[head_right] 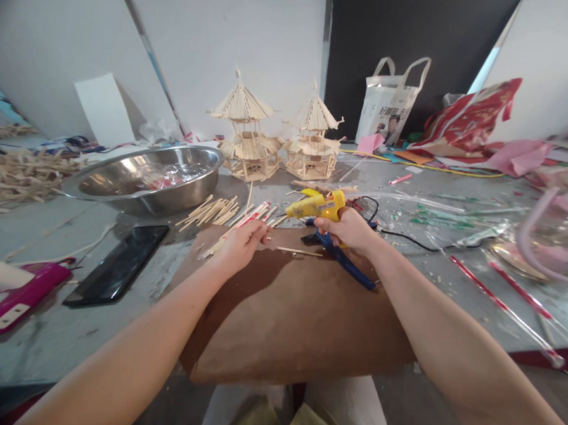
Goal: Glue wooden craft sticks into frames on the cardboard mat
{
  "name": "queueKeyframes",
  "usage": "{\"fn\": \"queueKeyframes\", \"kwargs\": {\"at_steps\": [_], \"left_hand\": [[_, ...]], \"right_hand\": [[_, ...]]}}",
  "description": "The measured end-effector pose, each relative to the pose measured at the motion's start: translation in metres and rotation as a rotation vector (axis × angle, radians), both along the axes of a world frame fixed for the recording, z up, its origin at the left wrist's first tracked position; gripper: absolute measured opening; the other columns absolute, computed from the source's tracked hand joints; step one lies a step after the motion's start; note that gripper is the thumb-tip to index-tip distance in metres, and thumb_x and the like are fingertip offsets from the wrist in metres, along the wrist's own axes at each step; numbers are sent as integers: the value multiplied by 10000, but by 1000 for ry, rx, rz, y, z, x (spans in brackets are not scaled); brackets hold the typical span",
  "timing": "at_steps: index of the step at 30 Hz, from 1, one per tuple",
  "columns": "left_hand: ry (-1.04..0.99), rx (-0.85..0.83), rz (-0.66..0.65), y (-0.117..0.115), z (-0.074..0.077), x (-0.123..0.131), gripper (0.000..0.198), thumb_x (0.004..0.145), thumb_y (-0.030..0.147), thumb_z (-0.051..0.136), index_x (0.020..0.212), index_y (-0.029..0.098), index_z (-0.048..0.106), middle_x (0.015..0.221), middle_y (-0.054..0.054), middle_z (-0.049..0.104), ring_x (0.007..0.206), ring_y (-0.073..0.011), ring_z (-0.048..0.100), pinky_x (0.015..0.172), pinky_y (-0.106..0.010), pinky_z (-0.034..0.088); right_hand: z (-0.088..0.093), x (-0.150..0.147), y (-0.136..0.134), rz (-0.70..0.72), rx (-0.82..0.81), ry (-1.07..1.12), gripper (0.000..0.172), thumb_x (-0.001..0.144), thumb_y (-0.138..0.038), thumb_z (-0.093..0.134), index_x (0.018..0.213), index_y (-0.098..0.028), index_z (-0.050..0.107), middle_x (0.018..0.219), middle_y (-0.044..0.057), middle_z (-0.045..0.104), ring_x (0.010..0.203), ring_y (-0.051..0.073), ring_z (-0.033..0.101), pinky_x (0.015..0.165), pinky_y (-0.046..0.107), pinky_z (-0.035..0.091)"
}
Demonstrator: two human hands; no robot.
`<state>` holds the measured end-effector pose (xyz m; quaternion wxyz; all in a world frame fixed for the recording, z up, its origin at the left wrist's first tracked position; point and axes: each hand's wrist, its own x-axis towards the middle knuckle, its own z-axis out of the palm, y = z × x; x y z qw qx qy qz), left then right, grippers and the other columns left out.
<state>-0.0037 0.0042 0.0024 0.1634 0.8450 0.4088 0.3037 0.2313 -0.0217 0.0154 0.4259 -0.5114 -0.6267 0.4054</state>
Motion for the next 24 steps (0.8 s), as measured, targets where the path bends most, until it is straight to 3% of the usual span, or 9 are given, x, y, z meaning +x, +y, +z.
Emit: {"fn": "queueKeyframes", "kwargs": {"at_steps": [6,14,24], "left_hand": [[214,22,130,-5,5,4,296,778,414,382,789,177,559,640,-4,579,565,-112,497,519,-205,327],[580,90,81,-11,-3,17,279,783,302,367,931,278,602,818,-33,645,740,-186,575,597,-257,375],[678,52,62,-9,0,17,286,790,368,369,848,211,601,771,-85,631,731,-234,580,586,-293,395]], "right_hand": [[-5,4,5,-31,10,72,344,622,-478,581,626,-146,490,528,-26,506,315,31,352,318,197,305],[-3,2,3,-29,-8,72,353,612,-499,585,639,-160,489,558,-10,537,317,33,349,316,205,298],[-8,6,7,-24,3,72,355,613,-503,586,663,-164,493,599,4,538,328,35,358,323,206,316]]}}
